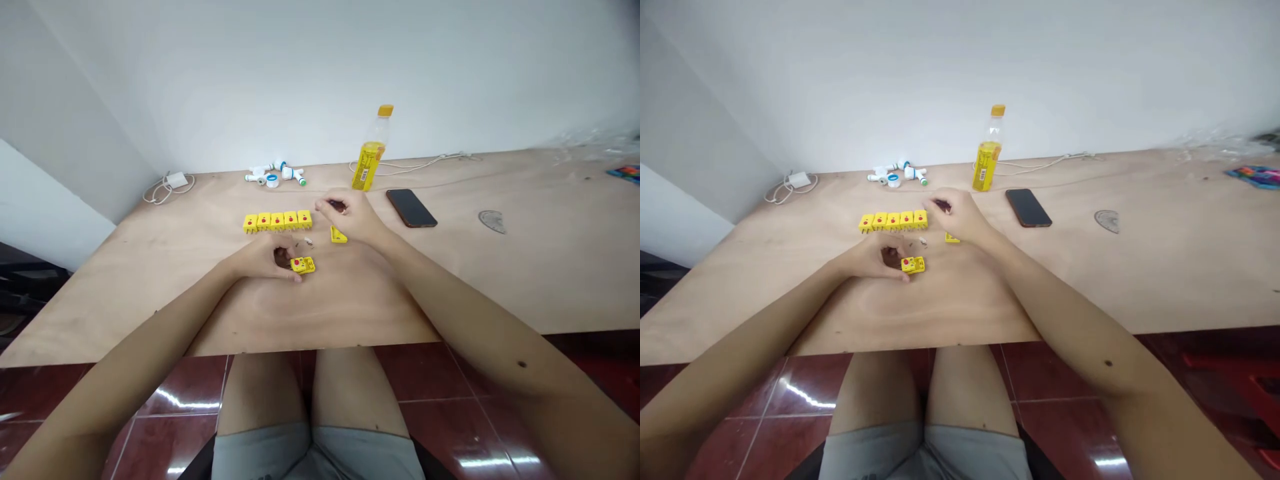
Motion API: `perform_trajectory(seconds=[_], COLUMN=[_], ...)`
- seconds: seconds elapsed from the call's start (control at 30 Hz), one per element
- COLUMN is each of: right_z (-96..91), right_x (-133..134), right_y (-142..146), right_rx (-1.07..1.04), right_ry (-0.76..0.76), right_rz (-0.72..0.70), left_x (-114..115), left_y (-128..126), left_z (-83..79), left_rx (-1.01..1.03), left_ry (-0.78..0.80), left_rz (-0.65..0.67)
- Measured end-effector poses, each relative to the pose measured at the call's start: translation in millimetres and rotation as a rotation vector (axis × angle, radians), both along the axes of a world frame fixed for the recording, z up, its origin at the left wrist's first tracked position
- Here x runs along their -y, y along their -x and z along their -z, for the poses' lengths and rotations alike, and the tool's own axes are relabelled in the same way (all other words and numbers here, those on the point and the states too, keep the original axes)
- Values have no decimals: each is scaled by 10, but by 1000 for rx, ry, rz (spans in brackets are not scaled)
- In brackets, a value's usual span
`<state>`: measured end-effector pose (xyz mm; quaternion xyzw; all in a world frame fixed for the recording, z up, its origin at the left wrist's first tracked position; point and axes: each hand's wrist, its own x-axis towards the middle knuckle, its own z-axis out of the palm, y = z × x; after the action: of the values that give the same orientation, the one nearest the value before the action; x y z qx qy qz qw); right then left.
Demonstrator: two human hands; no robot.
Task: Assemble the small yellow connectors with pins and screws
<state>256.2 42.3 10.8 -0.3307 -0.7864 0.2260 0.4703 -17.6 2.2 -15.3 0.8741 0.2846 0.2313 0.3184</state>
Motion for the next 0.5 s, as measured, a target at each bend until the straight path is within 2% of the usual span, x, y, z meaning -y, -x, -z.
perform_trajectory(seconds=[0.1,0.17,0.33,0.5], right_z=[49,75,74,44], right_x=[-93,-105,-43,28], right_y=[-181,-225,-171,-129], right_rx=[400,513,554,616], right_ry=[-45,-10,60,62], right_rz=[-192,-310,-393,-354], left_x=[-29,-31,-34,-60], left_y=[48,61,82,97], left_z=[14,9,-19,-10], left_rx=[-17,-30,-65,-50], left_ry=[2,5,36,26], left_rz=[-37,-61,-79,-66])
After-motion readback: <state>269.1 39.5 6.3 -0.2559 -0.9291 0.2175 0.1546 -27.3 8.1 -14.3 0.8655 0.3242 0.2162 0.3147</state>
